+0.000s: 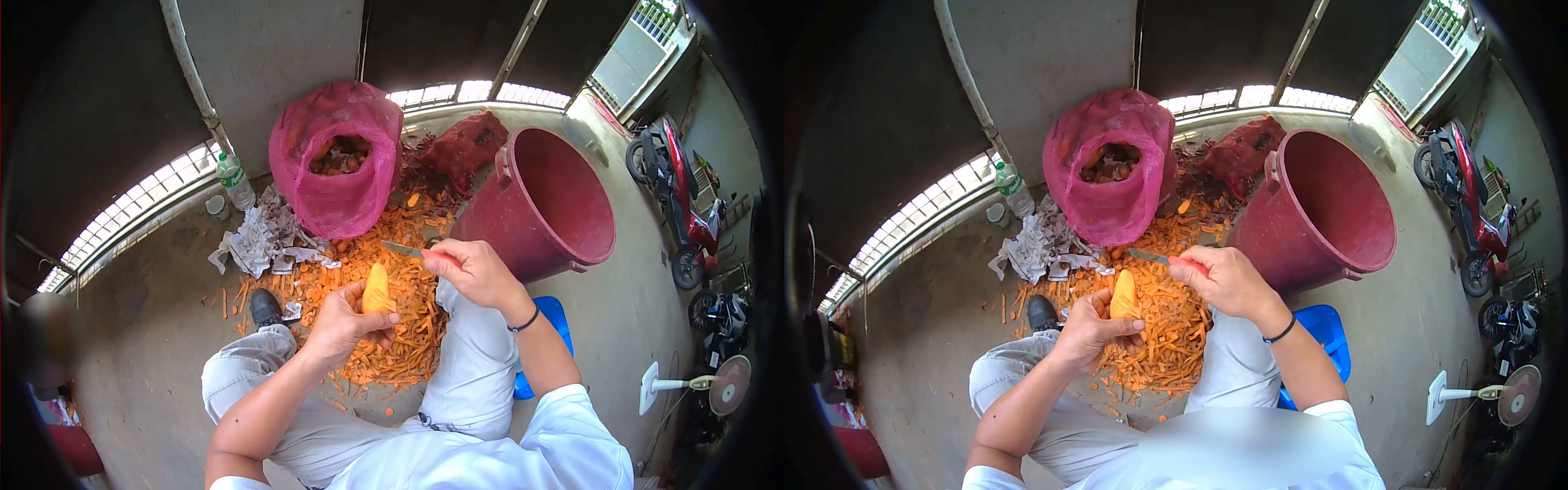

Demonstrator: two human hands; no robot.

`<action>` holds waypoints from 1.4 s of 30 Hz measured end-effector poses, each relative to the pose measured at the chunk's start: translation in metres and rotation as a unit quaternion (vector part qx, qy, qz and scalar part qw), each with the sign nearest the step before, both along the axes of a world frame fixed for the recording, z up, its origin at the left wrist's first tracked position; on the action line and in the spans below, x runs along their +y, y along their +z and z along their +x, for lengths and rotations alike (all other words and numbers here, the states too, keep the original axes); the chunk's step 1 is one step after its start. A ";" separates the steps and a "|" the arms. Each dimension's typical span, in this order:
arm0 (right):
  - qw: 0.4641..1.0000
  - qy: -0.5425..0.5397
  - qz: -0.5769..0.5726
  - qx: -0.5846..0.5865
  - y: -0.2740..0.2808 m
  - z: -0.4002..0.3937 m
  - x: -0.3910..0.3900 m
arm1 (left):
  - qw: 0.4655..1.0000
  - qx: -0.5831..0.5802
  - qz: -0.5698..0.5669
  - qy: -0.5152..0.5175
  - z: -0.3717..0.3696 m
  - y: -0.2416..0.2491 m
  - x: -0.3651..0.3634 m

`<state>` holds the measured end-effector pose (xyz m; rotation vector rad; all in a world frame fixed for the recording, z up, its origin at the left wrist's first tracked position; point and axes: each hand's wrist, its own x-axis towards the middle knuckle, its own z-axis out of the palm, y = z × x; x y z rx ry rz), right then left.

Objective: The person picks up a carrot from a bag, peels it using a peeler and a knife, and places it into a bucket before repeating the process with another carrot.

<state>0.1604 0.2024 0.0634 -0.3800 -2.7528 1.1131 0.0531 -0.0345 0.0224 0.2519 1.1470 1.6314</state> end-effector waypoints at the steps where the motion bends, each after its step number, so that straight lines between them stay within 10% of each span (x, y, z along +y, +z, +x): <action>1: 0.999 -0.002 -0.020 -0.032 0.003 0.002 -0.006 | 1.000 -0.001 -0.002 -0.003 0.002 0.001 0.000; 9: 0.986 -0.010 -0.166 -0.033 -0.024 -0.003 -0.031 | 0.997 0.077 -0.012 0.003 0.008 0.007 0.004; 13: 0.993 -0.084 -0.088 -0.006 -0.019 -0.008 -0.011 | 1.000 0.001 -0.007 -0.005 0.002 0.005 -0.001; 26: 0.982 0.139 0.104 0.070 0.011 0.014 -0.033 | 0.996 -0.035 0.080 -0.024 -0.002 0.008 -0.004; 42: 0.981 -0.021 0.163 0.106 0.013 -0.002 -0.018 | 0.982 -0.105 0.139 -0.076 0.000 0.013 -0.007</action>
